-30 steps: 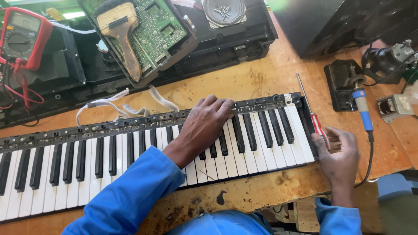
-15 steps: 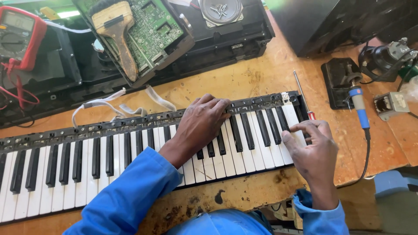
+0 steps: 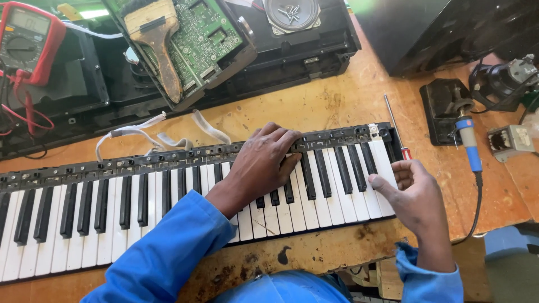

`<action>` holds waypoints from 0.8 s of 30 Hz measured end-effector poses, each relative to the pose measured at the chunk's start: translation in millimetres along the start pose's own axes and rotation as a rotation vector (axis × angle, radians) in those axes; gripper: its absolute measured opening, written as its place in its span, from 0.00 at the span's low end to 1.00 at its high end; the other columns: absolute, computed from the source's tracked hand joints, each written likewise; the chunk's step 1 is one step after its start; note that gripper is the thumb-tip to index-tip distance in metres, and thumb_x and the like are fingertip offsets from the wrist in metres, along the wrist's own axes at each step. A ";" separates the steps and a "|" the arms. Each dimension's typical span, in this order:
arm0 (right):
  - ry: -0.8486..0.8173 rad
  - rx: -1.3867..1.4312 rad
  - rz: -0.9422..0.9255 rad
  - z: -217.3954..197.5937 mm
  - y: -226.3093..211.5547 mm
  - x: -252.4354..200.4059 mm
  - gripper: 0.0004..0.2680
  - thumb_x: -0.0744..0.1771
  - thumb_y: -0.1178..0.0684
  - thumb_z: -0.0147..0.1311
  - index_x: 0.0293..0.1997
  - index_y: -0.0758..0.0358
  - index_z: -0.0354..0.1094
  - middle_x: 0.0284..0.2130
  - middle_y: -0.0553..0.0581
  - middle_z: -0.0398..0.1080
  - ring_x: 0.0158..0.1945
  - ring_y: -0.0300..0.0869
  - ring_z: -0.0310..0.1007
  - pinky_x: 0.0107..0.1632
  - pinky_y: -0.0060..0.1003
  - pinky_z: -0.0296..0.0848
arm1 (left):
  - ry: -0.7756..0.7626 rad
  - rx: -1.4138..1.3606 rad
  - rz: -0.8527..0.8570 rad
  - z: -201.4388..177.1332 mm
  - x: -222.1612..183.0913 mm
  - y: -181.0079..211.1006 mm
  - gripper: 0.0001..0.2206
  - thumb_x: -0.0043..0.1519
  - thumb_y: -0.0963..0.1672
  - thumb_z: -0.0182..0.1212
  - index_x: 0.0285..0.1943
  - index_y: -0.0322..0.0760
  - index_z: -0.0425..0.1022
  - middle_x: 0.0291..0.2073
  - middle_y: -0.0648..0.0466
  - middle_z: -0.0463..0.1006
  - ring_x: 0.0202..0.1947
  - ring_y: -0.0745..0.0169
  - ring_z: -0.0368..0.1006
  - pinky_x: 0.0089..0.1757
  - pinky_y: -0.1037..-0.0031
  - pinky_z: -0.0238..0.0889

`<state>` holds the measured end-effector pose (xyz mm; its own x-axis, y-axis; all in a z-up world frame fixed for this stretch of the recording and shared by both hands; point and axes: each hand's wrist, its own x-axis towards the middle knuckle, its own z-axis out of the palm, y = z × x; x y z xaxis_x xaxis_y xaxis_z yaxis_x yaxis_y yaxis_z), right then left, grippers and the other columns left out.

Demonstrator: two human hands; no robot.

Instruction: Disassembling an electronic keyboard to clean the internal circuit board using a screwdriver, brush, and cleaning solution.

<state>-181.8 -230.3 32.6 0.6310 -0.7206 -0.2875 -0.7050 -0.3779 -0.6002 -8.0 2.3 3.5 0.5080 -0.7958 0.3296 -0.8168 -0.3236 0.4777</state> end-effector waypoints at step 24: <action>-0.157 0.078 0.045 -22.7 17.1 -17.1 0.25 0.63 0.46 0.61 0.71 0.55 0.68 0.37 0.53 0.68 0.39 0.42 0.68 0.46 0.38 0.68 | -0.083 0.600 0.002 56.0 -31.6 33.3 0.96 0.16 0.88 0.71 0.84 0.38 0.28 0.77 0.29 0.26 0.75 0.23 0.23 0.69 0.42 0.13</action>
<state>-212.0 -237.6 44.1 0.6460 -0.6342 -0.4248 -0.7106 -0.2966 -0.6380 -66.5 -12.0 -36.7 0.5033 -0.8261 0.2535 -0.8415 -0.5352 -0.0733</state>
